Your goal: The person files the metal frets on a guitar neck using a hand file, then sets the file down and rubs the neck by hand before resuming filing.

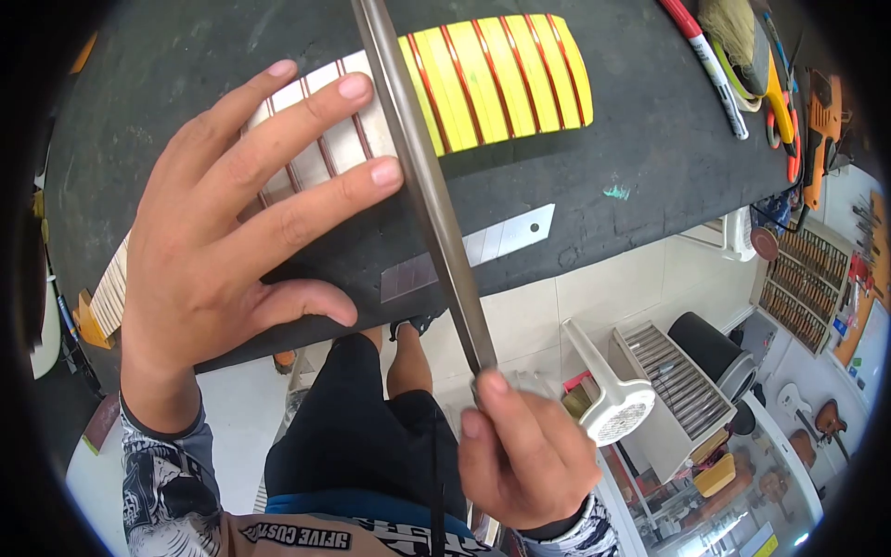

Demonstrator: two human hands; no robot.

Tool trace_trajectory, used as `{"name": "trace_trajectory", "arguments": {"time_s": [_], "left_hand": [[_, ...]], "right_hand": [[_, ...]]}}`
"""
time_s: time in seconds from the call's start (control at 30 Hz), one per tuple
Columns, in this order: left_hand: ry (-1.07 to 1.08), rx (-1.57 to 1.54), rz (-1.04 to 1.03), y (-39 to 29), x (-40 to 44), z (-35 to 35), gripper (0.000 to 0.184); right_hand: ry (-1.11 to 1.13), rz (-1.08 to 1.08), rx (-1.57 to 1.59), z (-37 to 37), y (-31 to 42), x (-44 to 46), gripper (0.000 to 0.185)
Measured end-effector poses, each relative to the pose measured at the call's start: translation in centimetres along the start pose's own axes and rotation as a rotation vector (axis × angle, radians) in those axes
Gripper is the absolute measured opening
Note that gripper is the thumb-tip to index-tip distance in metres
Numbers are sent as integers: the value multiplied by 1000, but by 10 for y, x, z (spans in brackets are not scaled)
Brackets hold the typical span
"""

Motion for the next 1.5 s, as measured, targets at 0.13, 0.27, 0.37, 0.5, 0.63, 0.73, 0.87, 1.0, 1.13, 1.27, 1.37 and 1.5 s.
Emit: {"name": "trace_trajectory", "arguments": {"time_s": [0.13, 0.27, 0.37, 0.5, 0.63, 0.73, 0.87, 1.0, 1.13, 1.27, 1.37, 1.5], "left_hand": [[118, -84, 70, -2, 2, 7, 67], [143, -91, 83, -1, 1, 5, 66], [68, -41, 32, 0, -1, 1, 66], [-73, 84, -71, 7, -8, -11, 66], [124, -65, 69, 1, -1, 4, 65], [171, -99, 105, 0, 0, 6, 64], [127, -46, 57, 2, -1, 3, 64], [134, -46, 63, 1, -1, 3, 64], [187, -92, 107, 1, 0, 6, 64], [174, -103, 107, 1, 2, 6, 63], [113, -53, 54, 3, 0, 5, 63], [116, -40, 51, 2, 0, 4, 63]], "right_hand": [[82, -34, -100, 5, -19, -85, 47], [169, -32, -105, 7, -20, -140, 55], [139, -32, -229, 10, -12, -113, 52], [78, -6, -94, 9, 2, -14, 47], [54, -14, -62, 6, 6, 2, 45], [101, -49, -104, 8, -11, -54, 44], [160, -55, -143, 11, -20, -140, 47], [147, -70, -196, 9, -3, -118, 55], [118, -15, -135, 7, 1, -31, 48], [91, -48, -118, 3, 3, -28, 46], [122, -57, -126, 4, -11, -90, 46], [187, -77, -146, 12, -13, -137, 53]]}}
Point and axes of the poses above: each hand's wrist, its own x-axis towards the middle knuckle, its own z-axis out of the back of the hand, y = z × x, the point moved 5 cm from there along x, towards the middle knuckle, and after that the axes turned 9 degrees about y, right-handed, at the moved point
